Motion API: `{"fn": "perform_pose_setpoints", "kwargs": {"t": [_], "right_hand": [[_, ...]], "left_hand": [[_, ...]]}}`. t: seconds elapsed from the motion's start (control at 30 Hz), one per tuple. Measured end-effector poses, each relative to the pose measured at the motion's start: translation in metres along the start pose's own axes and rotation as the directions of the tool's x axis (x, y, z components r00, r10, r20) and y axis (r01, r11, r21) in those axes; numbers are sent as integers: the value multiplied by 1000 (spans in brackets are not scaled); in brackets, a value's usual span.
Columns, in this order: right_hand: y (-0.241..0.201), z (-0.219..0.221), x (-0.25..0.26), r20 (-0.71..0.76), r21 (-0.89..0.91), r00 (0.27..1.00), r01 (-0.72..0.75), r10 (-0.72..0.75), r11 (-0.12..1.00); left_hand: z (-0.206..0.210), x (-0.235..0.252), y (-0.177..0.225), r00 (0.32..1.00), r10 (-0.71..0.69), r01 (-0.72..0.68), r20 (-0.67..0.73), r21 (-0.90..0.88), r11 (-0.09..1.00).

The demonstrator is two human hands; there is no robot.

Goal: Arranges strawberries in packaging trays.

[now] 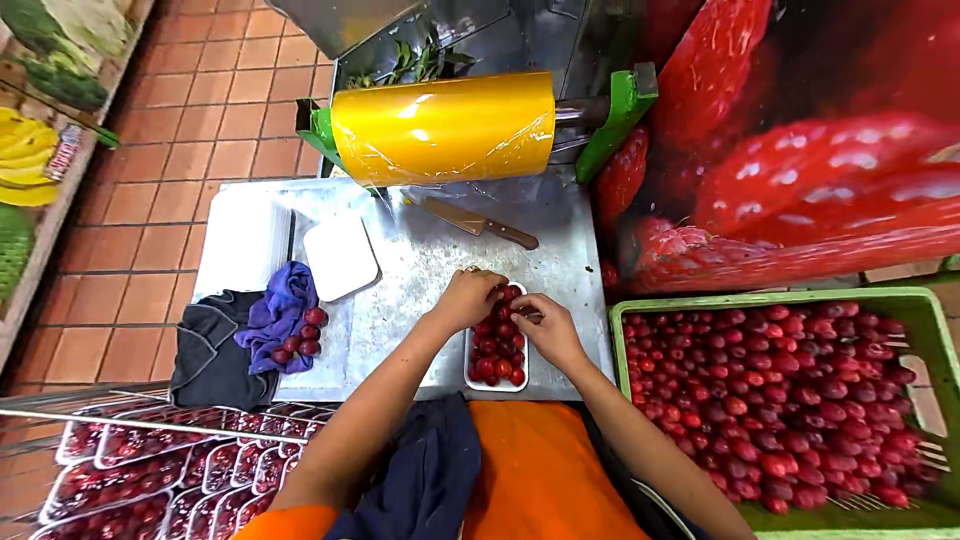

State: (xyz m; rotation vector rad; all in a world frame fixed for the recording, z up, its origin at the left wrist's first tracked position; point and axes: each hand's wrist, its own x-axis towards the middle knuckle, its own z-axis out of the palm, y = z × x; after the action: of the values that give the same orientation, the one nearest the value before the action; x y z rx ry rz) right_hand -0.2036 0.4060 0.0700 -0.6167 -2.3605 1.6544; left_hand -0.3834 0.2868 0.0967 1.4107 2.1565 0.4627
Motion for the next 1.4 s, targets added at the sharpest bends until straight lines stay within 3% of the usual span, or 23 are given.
{"fn": "perform_pose_setpoints", "kwargs": {"t": [0.27,0.37,0.43,0.57,0.73,0.93,1.03,1.13,1.23,1.3,1.4], "right_hand": [[20,-19,-16,-49,51,978,-202,205,978],[15,-18,4,-64,-39,993,-106,103,994],[7,-17,29,58,-141,998,12,-4,990],[-3,-13,67,338,-277,939,159,-59,947],[-2,-10,69,273,-337,960,159,-66,928],[-5,-13,74,357,-317,934,128,-7,940],[-4,-19,66,313,-244,949,117,-36,963],[-2,-27,37,155,-240,988,13,25,971],[6,-22,-4,92,-221,953,-262,288,939],[6,-13,-29,161,-166,875,-432,457,886],[7,0,-42,195,-107,831,-510,521,854]], "left_hand": [[23,-18,-9,992,-81,63,-101,-177,982],[30,-16,-12,980,-132,87,-147,-277,957],[34,-14,-15,974,-142,81,-174,-318,945],[29,-20,-16,964,-148,82,-223,-280,956],[18,-30,-21,965,-136,103,-225,-152,983],[22,-36,-26,958,-162,98,-237,-261,960],[32,-46,-28,924,-201,78,-326,-353,932],[42,-75,-23,851,-367,137,-376,-516,845],[61,-107,-15,800,-572,355,-182,-625,695],[76,-119,-10,813,-580,419,-55,-636,648],[89,-120,-3,841,-540,424,11,-633,648]]}}
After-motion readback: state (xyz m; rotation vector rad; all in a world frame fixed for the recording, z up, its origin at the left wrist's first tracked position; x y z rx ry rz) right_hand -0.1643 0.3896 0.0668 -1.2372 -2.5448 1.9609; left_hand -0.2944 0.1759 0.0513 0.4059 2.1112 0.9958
